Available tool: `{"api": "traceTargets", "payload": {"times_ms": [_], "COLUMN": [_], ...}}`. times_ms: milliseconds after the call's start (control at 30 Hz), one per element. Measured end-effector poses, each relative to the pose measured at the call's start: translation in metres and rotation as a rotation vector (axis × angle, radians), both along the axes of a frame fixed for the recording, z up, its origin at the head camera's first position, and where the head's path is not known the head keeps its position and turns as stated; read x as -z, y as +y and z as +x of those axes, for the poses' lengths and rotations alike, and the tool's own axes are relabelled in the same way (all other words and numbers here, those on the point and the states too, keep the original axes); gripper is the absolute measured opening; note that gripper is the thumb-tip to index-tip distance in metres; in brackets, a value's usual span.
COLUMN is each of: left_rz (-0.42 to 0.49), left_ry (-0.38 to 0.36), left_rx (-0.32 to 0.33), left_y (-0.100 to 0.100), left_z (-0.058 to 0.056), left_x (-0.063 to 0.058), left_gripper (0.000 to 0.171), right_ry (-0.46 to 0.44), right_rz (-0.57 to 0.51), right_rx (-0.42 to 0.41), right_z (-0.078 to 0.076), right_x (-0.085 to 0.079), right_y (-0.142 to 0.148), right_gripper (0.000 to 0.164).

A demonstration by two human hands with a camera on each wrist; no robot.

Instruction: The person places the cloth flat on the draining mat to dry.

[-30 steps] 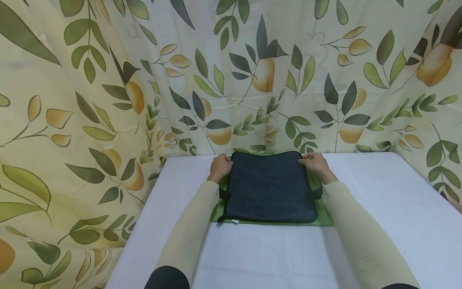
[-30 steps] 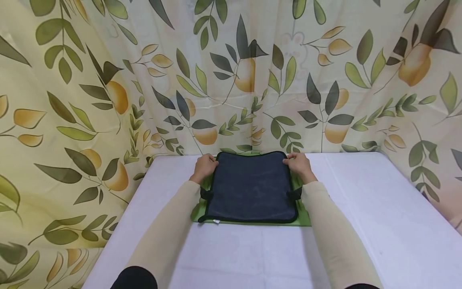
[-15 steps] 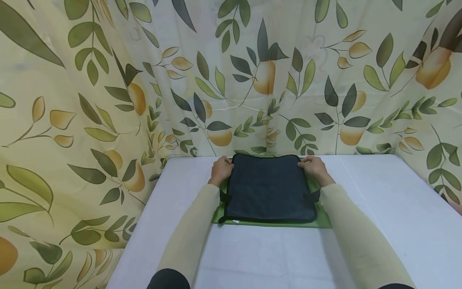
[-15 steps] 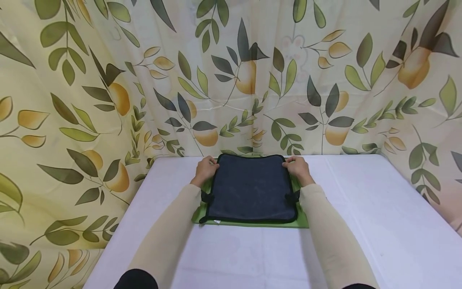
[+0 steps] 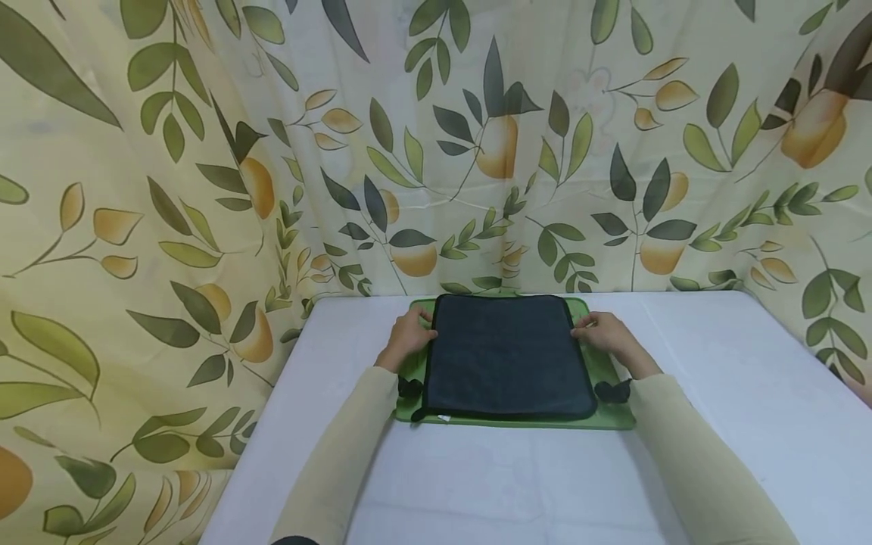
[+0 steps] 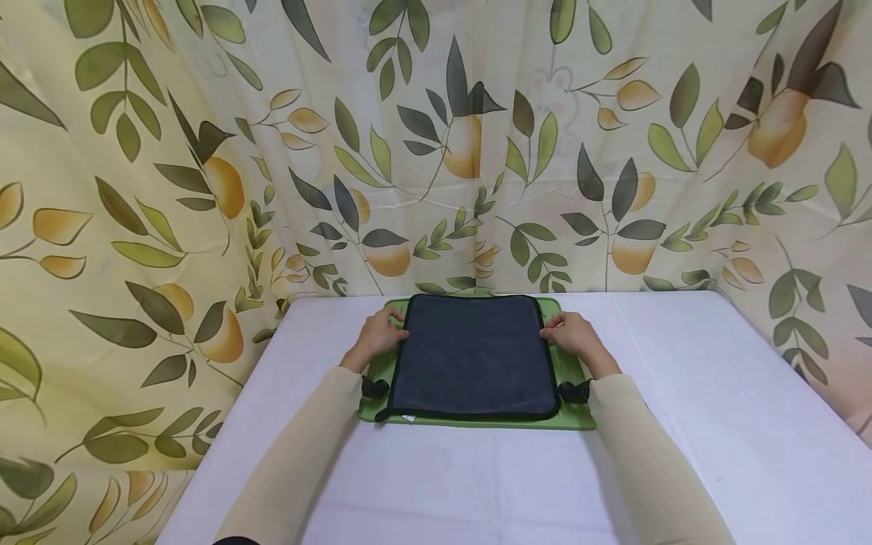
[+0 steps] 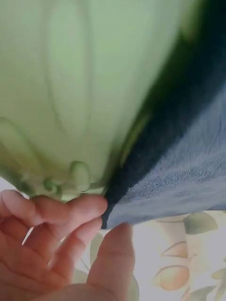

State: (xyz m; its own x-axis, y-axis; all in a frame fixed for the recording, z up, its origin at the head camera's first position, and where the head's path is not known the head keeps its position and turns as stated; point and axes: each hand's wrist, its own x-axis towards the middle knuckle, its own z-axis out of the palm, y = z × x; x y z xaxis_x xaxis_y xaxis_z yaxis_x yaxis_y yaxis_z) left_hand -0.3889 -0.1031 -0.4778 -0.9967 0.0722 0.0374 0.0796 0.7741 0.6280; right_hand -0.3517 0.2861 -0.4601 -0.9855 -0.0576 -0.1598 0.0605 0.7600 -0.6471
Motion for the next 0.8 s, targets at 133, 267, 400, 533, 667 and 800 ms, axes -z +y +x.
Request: {"api": "traceTargets", "payload": {"times_ms": [133,267,400,533,667,800], "left_rz": [-0.002,-0.01,0.0,0.005,-0.002,-0.011], "left_ry": [-0.019,-0.048,-0.069,-0.08,-0.108,-0.123], "left_rx": [0.041,0.073,0.116,0.165,0.207,0.228], "left_y": [-0.007,-0.011,-0.013,-0.016,-0.018,-0.02], "left_z": [0.016,0.031,0.045,0.057,0.066,0.071], "left_x": [-0.002,-0.004,-0.005,-0.006,-0.006,-0.008], "left_gripper": [0.033,0.033,0.033,0.033,0.03,0.028], "right_ry": [-0.01,0.033,0.06,0.035,0.026,0.042], "right_rz": [0.033,0.075,0.105,0.09,0.07,0.059], "right_rx": [-0.058,-0.111,-0.148,-0.156,-0.167,-0.189], "right_z": [0.02,0.036,0.049,0.058,0.065,0.069], "right_x": [-0.002,0.0,0.002,0.003,0.004,0.004], "right_y": [0.001,-0.002,-0.007,-0.011,-0.01,-0.008], "right_gripper": [0.037,0.033,0.031,0.033,0.032,0.032]}}
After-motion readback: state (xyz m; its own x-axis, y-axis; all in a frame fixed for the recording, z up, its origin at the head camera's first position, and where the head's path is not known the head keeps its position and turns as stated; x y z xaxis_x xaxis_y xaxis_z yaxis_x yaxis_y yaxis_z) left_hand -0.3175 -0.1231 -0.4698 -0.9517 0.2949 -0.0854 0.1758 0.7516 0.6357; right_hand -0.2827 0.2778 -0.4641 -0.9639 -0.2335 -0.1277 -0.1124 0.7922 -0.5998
